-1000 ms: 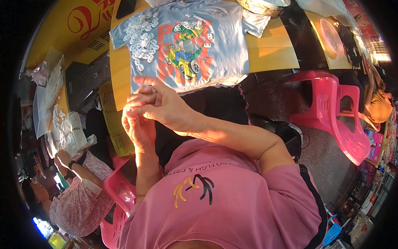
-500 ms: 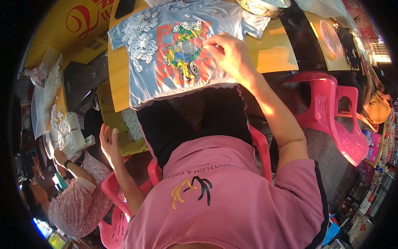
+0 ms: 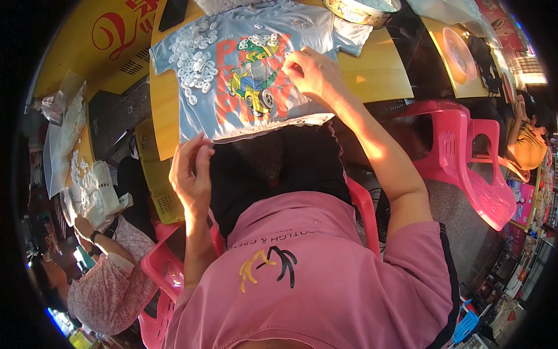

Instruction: Manually placing small white decorative appliques onto a printed t-shirt as part of a garment manufacturing process.

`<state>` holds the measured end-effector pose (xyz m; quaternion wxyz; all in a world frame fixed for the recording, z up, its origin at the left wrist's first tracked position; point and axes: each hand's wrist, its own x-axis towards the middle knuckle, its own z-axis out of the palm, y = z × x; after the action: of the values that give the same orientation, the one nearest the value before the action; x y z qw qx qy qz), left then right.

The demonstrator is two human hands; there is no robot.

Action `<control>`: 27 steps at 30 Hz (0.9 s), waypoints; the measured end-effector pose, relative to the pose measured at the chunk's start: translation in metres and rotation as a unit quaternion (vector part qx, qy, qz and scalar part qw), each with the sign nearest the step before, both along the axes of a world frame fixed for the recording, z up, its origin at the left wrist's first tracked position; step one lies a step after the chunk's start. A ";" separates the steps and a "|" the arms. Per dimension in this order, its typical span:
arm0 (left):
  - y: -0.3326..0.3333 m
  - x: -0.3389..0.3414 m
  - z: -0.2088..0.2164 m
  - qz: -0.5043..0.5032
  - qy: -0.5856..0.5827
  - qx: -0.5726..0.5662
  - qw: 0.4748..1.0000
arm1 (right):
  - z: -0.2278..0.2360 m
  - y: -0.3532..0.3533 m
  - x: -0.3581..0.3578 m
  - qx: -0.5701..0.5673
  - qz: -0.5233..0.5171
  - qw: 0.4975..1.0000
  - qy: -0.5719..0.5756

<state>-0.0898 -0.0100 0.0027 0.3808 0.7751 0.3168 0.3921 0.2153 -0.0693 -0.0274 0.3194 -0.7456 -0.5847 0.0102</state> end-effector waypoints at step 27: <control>0.009 0.065 -0.018 -0.077 -0.218 -0.375 0.898 | 0.025 -0.018 -0.022 0.006 0.079 0.997 -0.010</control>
<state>-0.0250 -0.0009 -0.0152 0.7318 0.4919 0.2892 0.3727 0.1937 -0.0873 -0.0024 0.3160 -0.6953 -0.6450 0.0247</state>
